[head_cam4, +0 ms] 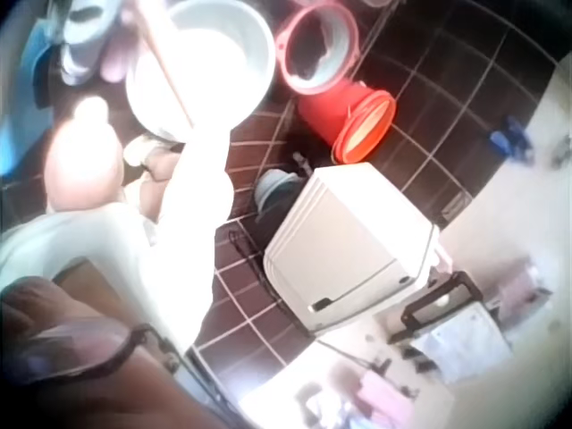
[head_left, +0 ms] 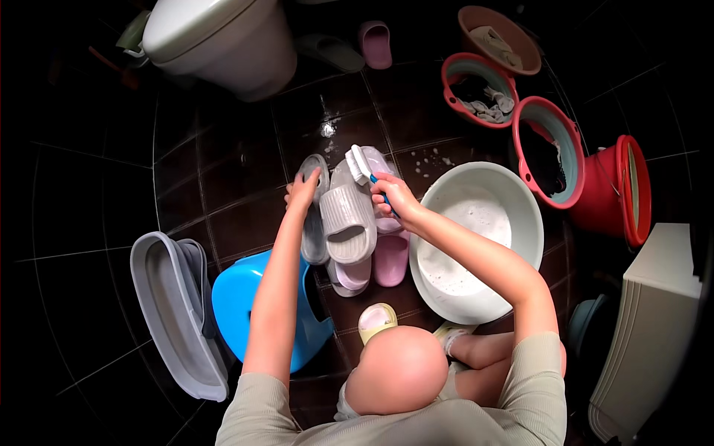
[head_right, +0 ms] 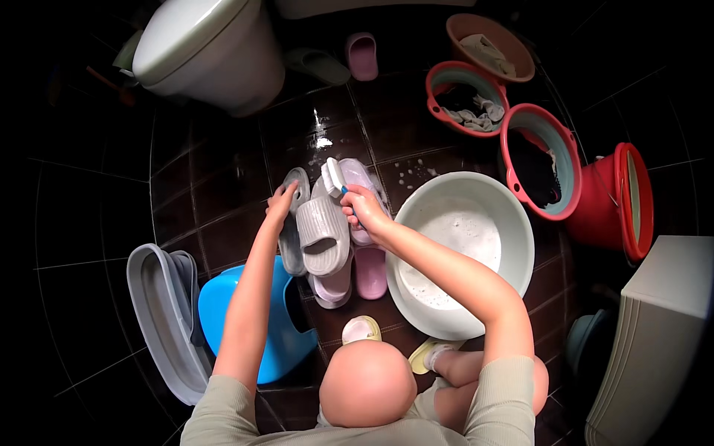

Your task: The person cleans slippers by scrubbing them with a handheld brush inside a basin of soapy water.

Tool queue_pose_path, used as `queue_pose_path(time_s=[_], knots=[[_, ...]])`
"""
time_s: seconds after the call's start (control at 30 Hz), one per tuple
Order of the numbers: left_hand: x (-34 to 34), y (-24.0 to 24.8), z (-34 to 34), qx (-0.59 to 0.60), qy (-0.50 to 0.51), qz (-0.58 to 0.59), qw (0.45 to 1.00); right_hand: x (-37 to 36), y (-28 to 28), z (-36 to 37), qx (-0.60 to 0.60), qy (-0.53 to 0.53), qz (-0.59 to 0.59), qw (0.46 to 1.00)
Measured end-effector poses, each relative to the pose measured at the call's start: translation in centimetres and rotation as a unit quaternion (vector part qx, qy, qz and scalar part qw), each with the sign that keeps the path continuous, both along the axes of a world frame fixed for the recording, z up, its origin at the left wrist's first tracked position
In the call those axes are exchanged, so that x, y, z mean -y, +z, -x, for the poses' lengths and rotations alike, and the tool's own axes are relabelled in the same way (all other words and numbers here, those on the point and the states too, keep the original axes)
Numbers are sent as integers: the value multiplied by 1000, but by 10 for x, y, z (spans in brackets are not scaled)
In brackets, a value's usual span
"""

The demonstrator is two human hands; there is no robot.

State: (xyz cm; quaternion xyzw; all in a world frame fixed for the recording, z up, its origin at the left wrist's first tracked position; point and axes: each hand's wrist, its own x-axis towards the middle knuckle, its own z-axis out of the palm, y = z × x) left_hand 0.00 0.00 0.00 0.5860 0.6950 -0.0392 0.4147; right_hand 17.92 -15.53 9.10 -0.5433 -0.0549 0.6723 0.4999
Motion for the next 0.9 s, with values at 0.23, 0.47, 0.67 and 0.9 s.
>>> queue_pose_path(time_s=[0.23,0.47,0.67,0.9], knots=[[17,19,-45,71,-34,-72,994,41,0,-83,19,55,-16,998],[49,63,-97,96,-66,-108,987,62,-30,-148,178,113,-27,977],[88,83,-127,2,-119,-136,984,87,-38,-185,182,139,-25,973],[89,106,-158,-170,-231,-83,954,95,-29,-210,178,150,-80,969]])
